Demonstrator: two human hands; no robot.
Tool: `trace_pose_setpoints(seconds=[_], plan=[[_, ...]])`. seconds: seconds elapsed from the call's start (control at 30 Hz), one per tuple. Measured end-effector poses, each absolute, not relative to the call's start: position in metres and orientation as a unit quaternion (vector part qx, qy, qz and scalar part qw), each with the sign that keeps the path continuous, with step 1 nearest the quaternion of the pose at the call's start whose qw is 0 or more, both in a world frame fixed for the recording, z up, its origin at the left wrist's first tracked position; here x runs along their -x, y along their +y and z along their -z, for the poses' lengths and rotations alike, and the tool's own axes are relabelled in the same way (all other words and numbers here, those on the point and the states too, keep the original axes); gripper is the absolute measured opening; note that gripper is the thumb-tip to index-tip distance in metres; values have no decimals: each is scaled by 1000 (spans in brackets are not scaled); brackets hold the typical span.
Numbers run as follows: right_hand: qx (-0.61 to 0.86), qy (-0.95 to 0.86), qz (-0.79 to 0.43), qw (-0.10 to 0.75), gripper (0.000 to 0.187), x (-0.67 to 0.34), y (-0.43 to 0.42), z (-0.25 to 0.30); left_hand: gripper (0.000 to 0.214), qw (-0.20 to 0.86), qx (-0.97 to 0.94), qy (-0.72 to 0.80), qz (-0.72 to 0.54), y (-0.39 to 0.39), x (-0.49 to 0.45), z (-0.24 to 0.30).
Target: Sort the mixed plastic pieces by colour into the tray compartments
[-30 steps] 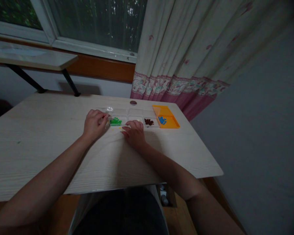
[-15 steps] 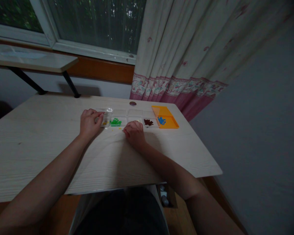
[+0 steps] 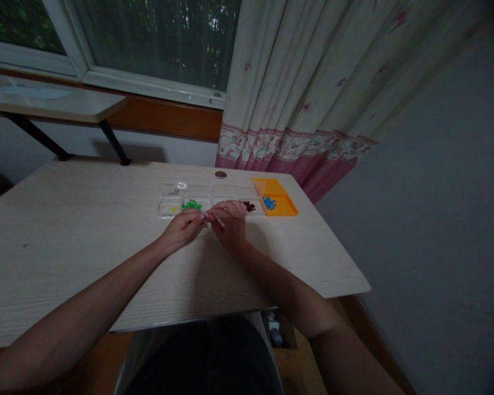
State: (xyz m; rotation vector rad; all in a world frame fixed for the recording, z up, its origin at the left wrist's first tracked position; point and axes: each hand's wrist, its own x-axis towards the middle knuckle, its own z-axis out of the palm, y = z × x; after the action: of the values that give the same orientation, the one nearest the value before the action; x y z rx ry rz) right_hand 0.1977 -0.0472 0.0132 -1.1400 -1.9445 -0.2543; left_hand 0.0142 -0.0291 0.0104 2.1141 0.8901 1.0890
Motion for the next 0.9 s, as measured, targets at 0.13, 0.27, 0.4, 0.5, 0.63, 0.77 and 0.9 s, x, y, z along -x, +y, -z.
trace_pose_setpoints(seconds=[0.13, 0.27, 0.4, 0.5, 0.63, 0.77, 0.9], plan=[[454, -784, 97, 411, 26, -197, -47, -10, 48, 393, -726, 350, -442, -31, -16, -11], [480, -800, 75, 352, 27, -197, -51, -11, 44, 496, -634, 358, -473, -33, -17, -12], [474, -821, 60, 312, 27, -201, -51, -13, 38, 533, -577, 367, -498, -34, -18, -16], [485, -807, 59, 330, 31, -205, -47, -14, 33, 466, -583, 399, -532, -28, -8, -21], [507, -795, 60, 329, 32, -202, -42, -9, 24, 237, -622, 490, -563, -12, 18, -26], [399, -881, 54, 249, 47, -187, -46, 5, 22, 67, -649, 532, -540, 1, 40, -23], [357, -904, 61, 226, 62, -178, -49, 15, 23, 37, -658, 541, -522, 6, 45, -15]])
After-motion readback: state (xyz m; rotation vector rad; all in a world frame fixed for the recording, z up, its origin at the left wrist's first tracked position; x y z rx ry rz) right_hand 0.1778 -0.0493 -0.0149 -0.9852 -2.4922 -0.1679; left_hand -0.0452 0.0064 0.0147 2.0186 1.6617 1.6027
